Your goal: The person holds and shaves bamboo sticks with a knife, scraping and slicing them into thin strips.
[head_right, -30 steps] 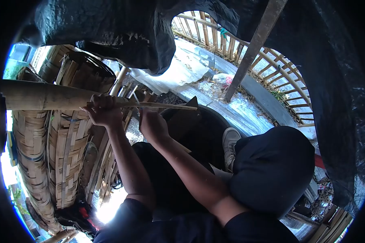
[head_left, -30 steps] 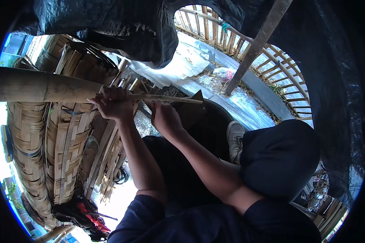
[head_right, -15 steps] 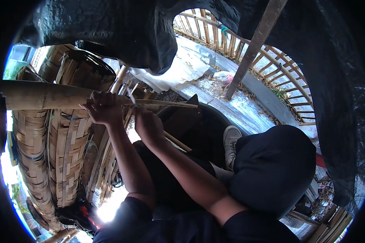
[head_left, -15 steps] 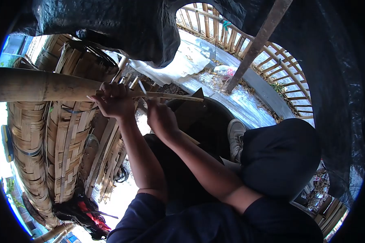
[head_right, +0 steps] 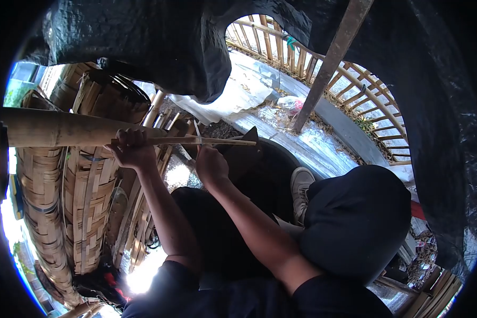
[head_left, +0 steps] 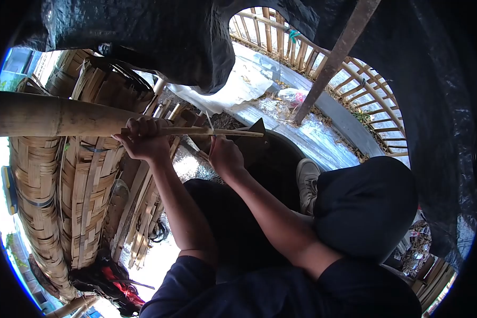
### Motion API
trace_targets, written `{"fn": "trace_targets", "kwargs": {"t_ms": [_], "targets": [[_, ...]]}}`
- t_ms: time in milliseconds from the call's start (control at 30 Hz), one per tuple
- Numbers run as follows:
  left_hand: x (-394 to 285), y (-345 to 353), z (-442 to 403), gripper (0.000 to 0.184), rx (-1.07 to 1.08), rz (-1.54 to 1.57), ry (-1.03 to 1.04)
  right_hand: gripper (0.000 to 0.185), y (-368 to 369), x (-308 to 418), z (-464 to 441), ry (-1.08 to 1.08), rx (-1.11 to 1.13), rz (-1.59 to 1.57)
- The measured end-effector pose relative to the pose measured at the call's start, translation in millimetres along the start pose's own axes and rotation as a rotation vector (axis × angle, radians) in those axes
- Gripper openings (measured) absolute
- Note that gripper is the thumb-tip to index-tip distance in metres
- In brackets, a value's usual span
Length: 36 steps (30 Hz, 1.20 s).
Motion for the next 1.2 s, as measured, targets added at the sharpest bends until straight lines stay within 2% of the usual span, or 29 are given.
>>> {"fn": "trace_targets", "kwargs": {"t_ms": [67,133,200,267,333,367,400,467,567,667,733,867,933,967,1000,1067,1100,1200], "targets": [[2,10,1,0.058,0.062,0.033,-0.018,0.028,-12,36,8,-0.079,0.03,-0.046],[5,19,6,0.059,-0.056,-0.017,-0.025,0.026,-12,60,14,-0.194,-0.002,-0.243],[3,15,4,0.059,-0.086,-0.031,0.003,0.028,-14,45,9,-0.063,0.045,-0.123],[2,4,0,0.059,-0.106,-0.038,0.028,0.03,18,-10,-3,-0.08,0.006,-0.055],[-2,-8,-4,0.059,0.03,-0.004,0.018,0.031,11,-48,-8,0.091,-0.001,0.037],[-2,-19,-6,0.058,-0.023,-0.017,0.006,0.031,13,-48,-8,0.082,0.003,0.004],[-1,-14,-6,0.058,-0.019,-0.015,0.005,0.031,10,-38,-8,0.083,-0.002,0.004],[1,3,-1,0.058,-0.021,0.017,-0.009,0.03,-2,29,2,-0.23,0.014,-0.173],[1,13,3,0.058,-0.083,-0.026,0.01,0.027,-10,44,7,-0.119,0.105,-0.089],[-1,-12,-5,0.057,-0.048,0.026,0.002,0.028,25,-35,-8,-0.057,0.041,-0.04],[-3,-21,-7,0.056,-0.045,0.017,0.018,0.03,18,-77,-14,0.015,-0.021,0.018],[0,-13,-9,0.056,-0.018,0.022,0.031,0.03,17,-56,-22,0.006,0.082,0.053],[2,-11,-8,0.056,-0.046,0.024,0.013,0.03,7,15,-8,-0.407,-0.02,-0.145],[3,-10,-7,0.056,-0.062,0.029,-0.002,0.029,15,8,-10,-0.259,0.014,-0.221],[3,-8,-6,0.056,-0.063,0.029,-0.003,0.029,15,2,-9,-0.258,0.014,-0.221],[-4,-20,-3,0.056,-0.256,-0.022,0.071,0.03,17,-36,-13,-0.122,0.051,-0.175],[-5,-25,-5,0.056,-0.249,-0.02,0.071,0.03,27,-73,-19,-0.023,0.052,-0.045],[-6,-42,-11,0.056,-0.225,-0.039,0.058,0.028,35,-118,-28,0.091,0.038,0.104]]}}
Point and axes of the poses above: each hand's wrist, its own z-axis away from the middle knuckle, its own y-axis out of the palm, x = y × z, the point moved 8 cm from there along -z, towards the middle knuckle, and after that the axes turned 7 degrees about -x, right-handed, at the moved point
